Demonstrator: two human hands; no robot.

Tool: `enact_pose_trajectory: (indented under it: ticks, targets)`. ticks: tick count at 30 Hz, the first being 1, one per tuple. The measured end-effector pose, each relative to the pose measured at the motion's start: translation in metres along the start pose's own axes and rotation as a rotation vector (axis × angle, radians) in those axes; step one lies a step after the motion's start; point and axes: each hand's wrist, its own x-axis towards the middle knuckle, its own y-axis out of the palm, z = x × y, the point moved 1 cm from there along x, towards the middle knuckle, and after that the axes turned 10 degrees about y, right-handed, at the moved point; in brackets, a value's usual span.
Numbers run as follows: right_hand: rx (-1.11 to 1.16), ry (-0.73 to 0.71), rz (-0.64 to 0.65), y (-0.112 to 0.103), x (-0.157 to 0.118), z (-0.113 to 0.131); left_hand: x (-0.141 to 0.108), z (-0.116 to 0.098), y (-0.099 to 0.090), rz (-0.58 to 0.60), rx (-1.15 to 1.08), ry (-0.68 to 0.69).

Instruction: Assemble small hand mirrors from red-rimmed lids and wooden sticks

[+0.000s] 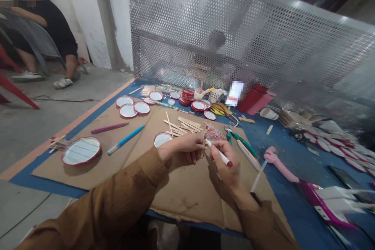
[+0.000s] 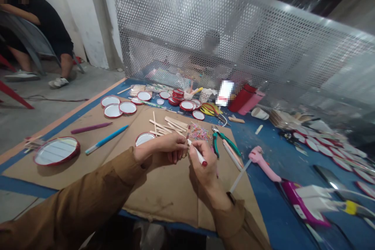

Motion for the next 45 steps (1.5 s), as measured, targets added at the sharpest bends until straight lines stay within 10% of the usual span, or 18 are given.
enact_pose_trajectory:
  ticks: [45]
  targets:
    - [-0.005, -0.007, -0.006, -0.001, 0.000, 0.001, 0.003, 0.005, -0.001, 0.019, -0.036, -0.011]
